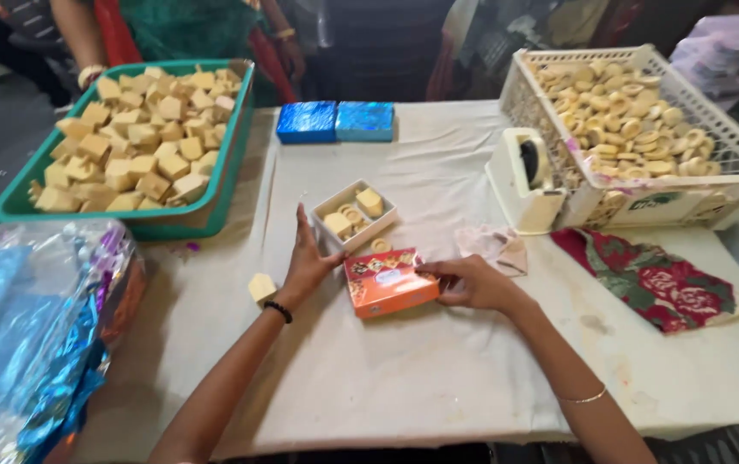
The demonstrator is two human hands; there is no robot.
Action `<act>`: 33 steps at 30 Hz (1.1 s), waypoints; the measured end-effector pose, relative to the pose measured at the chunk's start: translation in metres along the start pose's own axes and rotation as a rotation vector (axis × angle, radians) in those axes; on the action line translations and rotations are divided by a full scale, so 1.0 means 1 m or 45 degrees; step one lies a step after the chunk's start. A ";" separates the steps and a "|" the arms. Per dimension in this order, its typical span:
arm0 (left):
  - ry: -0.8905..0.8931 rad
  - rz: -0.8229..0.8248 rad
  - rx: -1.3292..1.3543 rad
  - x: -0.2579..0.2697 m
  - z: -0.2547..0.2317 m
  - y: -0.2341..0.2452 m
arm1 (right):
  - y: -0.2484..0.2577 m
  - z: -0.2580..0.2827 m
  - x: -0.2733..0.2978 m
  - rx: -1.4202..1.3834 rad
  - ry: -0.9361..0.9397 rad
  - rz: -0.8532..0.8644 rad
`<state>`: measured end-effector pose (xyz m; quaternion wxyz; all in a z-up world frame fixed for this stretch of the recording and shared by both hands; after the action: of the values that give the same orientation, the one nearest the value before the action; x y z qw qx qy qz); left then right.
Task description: The person wipes small wooden plugs and round wooden pieces with a white cloth on a table. They then place the cleaned items into a small rectangular box and close the lid.
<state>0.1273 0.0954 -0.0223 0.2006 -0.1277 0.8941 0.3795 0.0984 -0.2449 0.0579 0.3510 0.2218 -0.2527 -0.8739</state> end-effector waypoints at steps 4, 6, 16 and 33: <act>0.003 -0.017 0.147 -0.016 -0.013 0.000 | 0.000 -0.004 -0.003 -0.083 -0.059 0.050; 0.046 -0.066 0.122 -0.018 -0.009 -0.008 | 0.005 -0.016 -0.004 -0.109 -0.114 0.041; 0.053 0.046 0.302 -0.003 -0.031 0.012 | 0.011 -0.076 0.003 -0.907 -0.150 -0.508; -0.107 0.540 0.427 0.007 -0.049 0.016 | -0.014 -0.034 -0.014 -0.079 -0.137 -0.619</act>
<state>0.1021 0.0699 0.0150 0.1718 0.1134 0.9421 0.2647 0.1196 -0.2355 0.0263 0.1231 0.2183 -0.1831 -0.9506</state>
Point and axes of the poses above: each hand's wrist, its own x-axis away from the middle knuckle, its own y-axis out of the back of the hand, z = x × y, the point moved 3 cm from there along -x, towards the middle knuckle, and after that the axes turned 11 degrees about -x, right-handed, at the moved point
